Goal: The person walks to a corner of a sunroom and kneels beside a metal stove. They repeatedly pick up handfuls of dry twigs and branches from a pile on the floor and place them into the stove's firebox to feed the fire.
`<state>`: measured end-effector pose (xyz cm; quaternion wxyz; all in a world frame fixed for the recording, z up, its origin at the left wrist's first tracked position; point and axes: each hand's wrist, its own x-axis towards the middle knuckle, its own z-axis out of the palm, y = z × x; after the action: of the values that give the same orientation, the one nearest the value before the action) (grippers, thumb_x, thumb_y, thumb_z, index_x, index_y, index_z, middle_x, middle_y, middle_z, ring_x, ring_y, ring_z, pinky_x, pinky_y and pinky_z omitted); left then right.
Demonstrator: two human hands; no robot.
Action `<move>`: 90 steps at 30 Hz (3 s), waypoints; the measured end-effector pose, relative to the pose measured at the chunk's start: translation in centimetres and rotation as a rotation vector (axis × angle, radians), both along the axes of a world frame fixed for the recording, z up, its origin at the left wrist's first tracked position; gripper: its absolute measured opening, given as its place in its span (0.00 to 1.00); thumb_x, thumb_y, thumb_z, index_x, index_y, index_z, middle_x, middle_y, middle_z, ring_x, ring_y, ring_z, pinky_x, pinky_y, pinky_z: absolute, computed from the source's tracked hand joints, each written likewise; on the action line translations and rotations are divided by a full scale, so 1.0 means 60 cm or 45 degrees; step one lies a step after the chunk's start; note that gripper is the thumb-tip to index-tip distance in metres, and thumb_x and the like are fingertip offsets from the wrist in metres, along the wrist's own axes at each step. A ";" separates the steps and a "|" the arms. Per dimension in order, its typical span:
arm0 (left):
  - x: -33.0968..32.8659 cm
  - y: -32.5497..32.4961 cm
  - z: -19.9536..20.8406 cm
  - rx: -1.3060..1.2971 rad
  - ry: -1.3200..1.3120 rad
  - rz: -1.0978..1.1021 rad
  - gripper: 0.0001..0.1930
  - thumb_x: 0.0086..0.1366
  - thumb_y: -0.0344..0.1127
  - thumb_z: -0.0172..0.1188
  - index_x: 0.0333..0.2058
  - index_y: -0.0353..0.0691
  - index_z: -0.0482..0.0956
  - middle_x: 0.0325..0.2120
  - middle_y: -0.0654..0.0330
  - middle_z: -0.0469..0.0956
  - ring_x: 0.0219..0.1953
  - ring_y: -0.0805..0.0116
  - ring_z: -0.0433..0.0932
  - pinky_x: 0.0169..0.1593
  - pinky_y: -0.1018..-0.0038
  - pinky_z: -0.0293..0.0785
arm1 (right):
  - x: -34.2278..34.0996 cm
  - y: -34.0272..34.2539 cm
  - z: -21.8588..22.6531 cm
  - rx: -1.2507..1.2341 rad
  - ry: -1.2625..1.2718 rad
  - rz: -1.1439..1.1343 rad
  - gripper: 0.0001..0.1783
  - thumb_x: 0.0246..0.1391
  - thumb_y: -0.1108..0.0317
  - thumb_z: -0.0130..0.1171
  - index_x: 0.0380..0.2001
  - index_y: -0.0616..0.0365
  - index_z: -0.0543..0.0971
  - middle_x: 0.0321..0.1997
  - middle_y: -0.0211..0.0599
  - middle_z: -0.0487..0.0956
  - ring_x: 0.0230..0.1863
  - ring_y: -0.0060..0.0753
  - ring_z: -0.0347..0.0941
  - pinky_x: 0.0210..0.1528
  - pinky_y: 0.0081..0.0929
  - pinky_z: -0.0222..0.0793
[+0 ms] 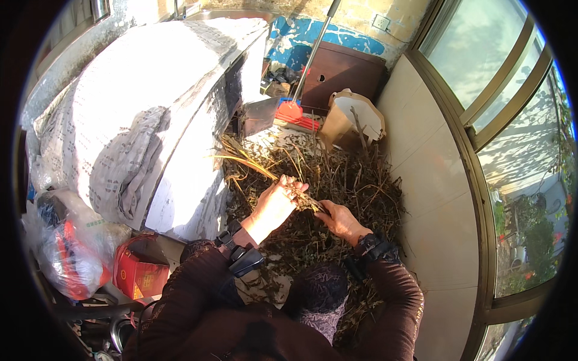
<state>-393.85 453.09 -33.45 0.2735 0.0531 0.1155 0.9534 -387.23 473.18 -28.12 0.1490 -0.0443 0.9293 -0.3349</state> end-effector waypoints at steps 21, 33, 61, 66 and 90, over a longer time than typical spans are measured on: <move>0.031 -0.079 0.025 -0.648 -0.042 -0.195 0.29 0.68 0.51 0.54 0.61 0.43 0.60 0.60 0.50 0.66 0.64 0.57 0.62 0.65 0.60 0.56 | -0.123 0.088 -0.021 0.399 0.345 -0.096 0.16 0.65 0.59 0.49 0.42 0.63 0.73 0.35 0.53 0.78 0.38 0.59 0.74 0.40 0.50 0.69; 0.036 -0.119 0.049 -0.719 0.019 -0.117 0.25 0.72 0.50 0.44 0.60 0.41 0.61 0.58 0.46 0.67 0.61 0.54 0.66 0.63 0.59 0.61 | -0.249 -0.025 -0.104 0.376 0.419 0.029 0.12 0.63 0.63 0.48 0.36 0.62 0.72 0.28 0.52 0.79 0.36 0.57 0.76 0.37 0.48 0.69; 0.036 -0.135 0.063 -0.697 0.074 -0.159 0.27 0.72 0.50 0.40 0.61 0.36 0.62 0.55 0.48 0.71 0.58 0.54 0.68 0.63 0.59 0.61 | -0.378 -0.132 -0.227 -0.218 0.493 -0.057 0.16 0.61 0.59 0.52 0.41 0.61 0.79 0.34 0.55 0.79 0.39 0.60 0.75 0.42 0.49 0.69; 0.031 -0.148 0.066 -0.675 0.123 -0.142 0.28 0.72 0.51 0.38 0.61 0.36 0.62 0.54 0.48 0.71 0.58 0.53 0.68 0.63 0.58 0.60 | -0.421 -0.131 -0.285 -0.242 0.213 0.039 0.22 0.62 0.57 0.54 0.49 0.64 0.76 0.42 0.54 0.80 0.45 0.51 0.77 0.46 0.40 0.71; 0.019 -0.197 0.066 -0.689 0.025 -0.002 0.26 0.72 0.49 0.40 0.58 0.35 0.66 0.52 0.46 0.74 0.53 0.51 0.72 0.60 0.57 0.65 | -0.507 -0.270 -0.313 -0.436 0.386 0.086 0.35 0.64 0.50 0.47 0.62 0.68 0.61 0.56 0.67 0.70 0.60 0.59 0.66 0.60 0.43 0.62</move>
<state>-392.72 441.28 -29.52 0.2772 -0.0125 0.3688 0.8871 -417.65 456.99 -46.88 0.0091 -0.1498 0.8687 -0.4721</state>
